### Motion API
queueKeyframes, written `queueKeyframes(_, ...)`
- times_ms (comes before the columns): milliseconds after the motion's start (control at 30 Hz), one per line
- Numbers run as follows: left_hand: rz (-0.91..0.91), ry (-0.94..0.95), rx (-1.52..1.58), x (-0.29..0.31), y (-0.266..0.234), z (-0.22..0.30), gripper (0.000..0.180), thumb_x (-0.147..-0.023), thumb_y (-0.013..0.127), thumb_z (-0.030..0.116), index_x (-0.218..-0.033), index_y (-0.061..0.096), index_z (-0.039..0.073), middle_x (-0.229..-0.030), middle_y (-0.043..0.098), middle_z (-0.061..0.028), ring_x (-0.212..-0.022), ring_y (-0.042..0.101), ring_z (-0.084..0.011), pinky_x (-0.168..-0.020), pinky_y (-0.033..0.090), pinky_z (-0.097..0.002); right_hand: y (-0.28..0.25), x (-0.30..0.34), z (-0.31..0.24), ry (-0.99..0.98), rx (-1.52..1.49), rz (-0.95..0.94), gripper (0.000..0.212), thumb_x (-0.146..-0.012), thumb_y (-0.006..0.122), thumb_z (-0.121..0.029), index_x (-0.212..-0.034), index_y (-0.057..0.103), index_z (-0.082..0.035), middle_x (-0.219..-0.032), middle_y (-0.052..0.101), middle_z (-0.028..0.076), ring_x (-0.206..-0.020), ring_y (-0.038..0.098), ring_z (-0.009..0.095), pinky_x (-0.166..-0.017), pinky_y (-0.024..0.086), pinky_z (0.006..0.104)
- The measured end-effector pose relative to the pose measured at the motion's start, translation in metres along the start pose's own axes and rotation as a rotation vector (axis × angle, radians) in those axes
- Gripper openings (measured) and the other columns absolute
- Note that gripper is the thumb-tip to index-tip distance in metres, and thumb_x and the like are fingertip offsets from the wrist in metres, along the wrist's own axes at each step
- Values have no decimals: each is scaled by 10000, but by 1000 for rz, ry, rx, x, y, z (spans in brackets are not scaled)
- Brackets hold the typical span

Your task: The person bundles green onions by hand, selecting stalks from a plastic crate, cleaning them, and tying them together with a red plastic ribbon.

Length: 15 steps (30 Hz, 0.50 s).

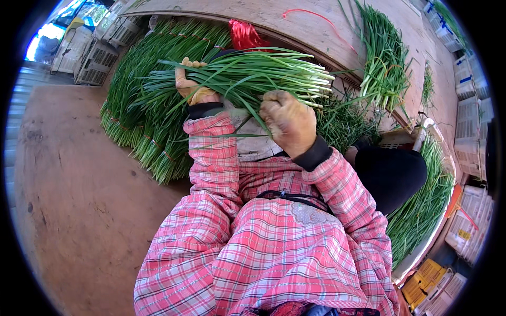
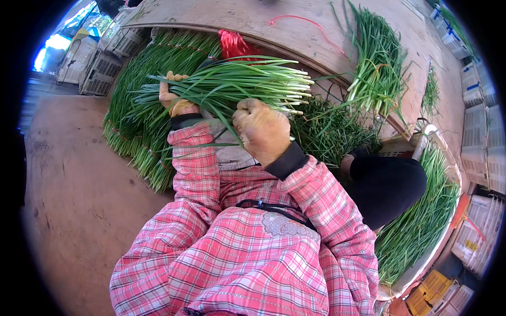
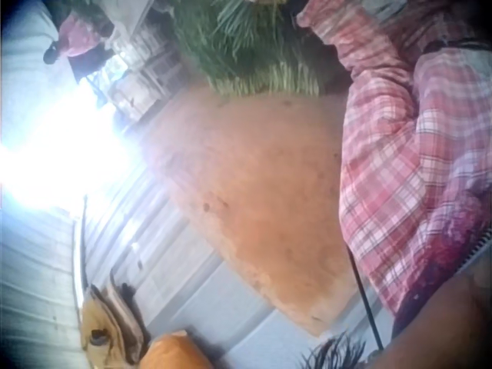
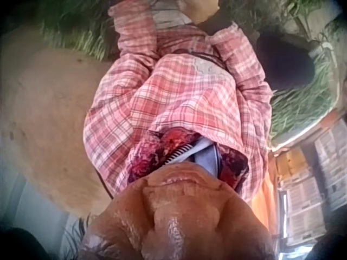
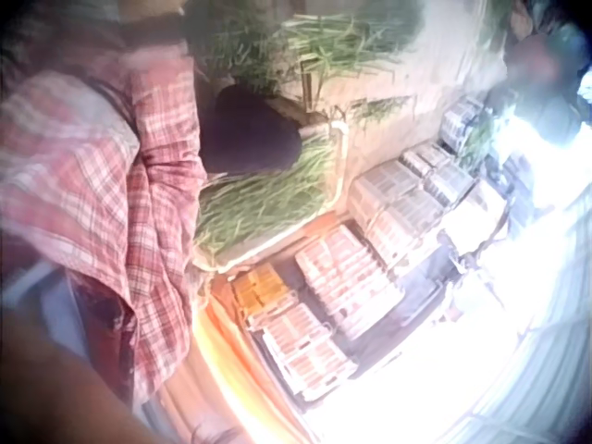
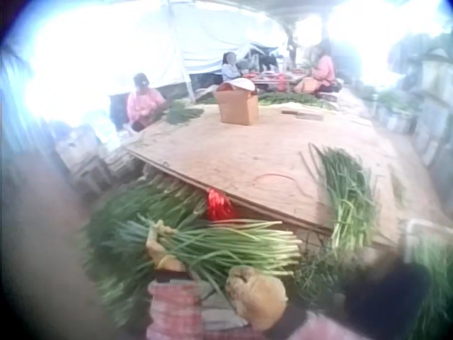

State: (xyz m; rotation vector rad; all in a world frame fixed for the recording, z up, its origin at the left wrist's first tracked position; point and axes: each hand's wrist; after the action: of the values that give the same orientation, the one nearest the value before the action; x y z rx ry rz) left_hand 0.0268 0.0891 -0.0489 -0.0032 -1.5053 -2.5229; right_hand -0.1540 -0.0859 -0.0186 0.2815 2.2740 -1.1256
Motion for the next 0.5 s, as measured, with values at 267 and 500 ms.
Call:
queueKeyframes(267, 17, -65, 44, -5, -11, 4, 152, -844, 541, 209, -863, 543, 58, -659, 542, -55, -592, 535, -196, -599, 497, -324, -34, 29, 15, 671, -1374, 371, 105, -906, 537, -109, -942, 512, -13, -667, 513, 30, -493, 395, 67, -424, 290, 194)
queueKeyframes(500, -16, -32, 48, 2, -6, 7, 142, -836, 544, 172, -743, 534, 65, -636, 560, -48, -588, 551, -189, -605, 500, -335, -83, 92, 54, 910, -620, 186, 59, -869, 555, -51, -911, 571, -13, -678, 555, 39, -506, 462, 110, -464, 356, 212)
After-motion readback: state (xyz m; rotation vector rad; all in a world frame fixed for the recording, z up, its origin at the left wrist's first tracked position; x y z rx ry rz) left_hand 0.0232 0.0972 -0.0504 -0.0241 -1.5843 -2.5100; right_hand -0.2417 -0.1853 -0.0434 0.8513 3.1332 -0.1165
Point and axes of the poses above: each hand's wrist, its own x-axis away from the middle knuckle, its own y-axis out of the palm, z = x × y
